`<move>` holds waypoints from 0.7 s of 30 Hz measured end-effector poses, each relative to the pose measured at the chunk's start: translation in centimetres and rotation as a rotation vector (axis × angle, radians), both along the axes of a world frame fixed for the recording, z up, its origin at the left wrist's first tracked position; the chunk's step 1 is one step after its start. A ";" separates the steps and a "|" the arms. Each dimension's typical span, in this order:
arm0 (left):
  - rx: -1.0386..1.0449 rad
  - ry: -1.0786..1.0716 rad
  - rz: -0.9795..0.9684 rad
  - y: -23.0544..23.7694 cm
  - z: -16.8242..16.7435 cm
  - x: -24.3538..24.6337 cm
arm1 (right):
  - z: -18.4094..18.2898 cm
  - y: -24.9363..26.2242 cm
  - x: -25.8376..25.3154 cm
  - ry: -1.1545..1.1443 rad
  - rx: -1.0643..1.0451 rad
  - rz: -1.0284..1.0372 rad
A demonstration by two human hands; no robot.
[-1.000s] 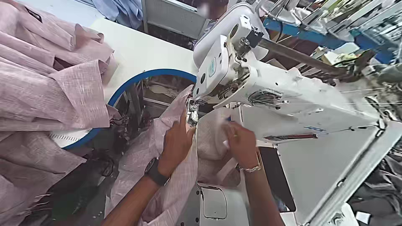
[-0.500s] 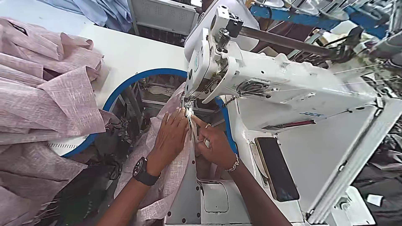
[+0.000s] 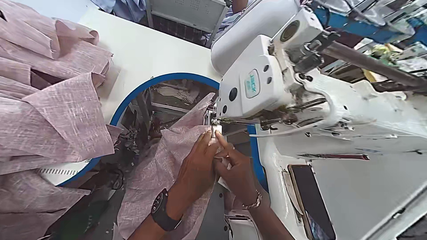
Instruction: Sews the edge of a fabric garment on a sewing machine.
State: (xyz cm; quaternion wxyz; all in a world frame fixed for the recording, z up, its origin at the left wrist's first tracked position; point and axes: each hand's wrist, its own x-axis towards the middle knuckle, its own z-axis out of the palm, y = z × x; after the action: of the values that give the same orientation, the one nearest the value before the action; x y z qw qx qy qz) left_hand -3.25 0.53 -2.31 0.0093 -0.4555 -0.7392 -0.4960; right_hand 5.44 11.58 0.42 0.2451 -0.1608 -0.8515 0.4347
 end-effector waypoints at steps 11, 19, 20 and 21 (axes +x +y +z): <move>0.026 -0.065 0.103 1.5 -0.3 -0.2 | -0.1 -2.2 -0.5 0.018 0.622 -0.189; -0.296 -0.469 -0.038 -5.0 4.2 1.5 | 5.1 -4.2 8.7 -0.278 0.727 -0.278; -0.301 -0.484 -0.067 -6.1 4.2 2.6 | 6.0 -3.7 9.8 -0.302 0.827 -0.245; -0.249 -0.448 -0.070 -6.8 3.6 3.7 | 6.7 -3.5 10.2 -0.326 0.945 -0.186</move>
State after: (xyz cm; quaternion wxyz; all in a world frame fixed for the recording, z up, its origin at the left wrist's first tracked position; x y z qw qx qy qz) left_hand 0.43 -6.24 1.29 -0.2278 -0.3571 -0.7620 -0.4899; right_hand 15.61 8.10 7.13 0.1928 -0.1729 -0.9645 -0.0523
